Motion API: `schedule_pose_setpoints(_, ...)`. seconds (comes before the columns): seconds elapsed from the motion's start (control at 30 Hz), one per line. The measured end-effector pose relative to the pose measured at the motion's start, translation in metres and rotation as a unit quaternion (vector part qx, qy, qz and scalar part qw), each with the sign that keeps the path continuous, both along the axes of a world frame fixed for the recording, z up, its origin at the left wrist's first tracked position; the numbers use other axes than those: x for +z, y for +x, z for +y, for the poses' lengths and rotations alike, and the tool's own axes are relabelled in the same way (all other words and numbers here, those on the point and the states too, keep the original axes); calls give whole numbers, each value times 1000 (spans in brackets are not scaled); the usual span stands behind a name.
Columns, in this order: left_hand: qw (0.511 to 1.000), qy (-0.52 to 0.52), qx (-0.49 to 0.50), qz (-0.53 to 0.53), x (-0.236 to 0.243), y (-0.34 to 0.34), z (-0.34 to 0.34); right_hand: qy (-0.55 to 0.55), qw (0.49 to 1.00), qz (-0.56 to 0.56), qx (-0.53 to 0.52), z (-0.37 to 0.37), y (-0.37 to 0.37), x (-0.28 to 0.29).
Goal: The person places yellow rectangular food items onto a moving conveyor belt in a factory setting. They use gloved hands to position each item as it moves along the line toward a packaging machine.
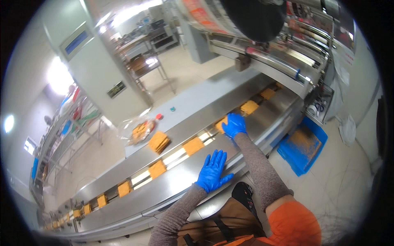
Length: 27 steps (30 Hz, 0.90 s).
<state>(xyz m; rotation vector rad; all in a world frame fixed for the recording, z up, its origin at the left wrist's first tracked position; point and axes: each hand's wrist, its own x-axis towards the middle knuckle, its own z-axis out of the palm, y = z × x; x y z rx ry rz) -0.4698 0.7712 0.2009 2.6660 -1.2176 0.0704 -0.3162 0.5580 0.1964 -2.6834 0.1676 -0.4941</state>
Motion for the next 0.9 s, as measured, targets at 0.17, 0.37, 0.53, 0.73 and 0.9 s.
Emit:
schedule_pose_setpoints(0.17,985,-11,170,14,-7,55,21,-63,996,-60,12,2,0,-3)
schedule_pose_setpoints(0.37,966,-31,253,-48,14,30,75,57,995,-37,74,-8,-19,4)
schedule_pose_setpoints(0.53,996,72,37,-23,19,-43,125,-107,957,-35,267,24,-77,7)
schedule_pose_setpoints(0.73,965,-19,254,-64,-7,-13,205,-116,977,-44,175,11,-52,2)
schedule_pose_setpoints(0.9,908,-14,418,7,10,-38,258,-149,975,-146,73,-6,-2,-19)
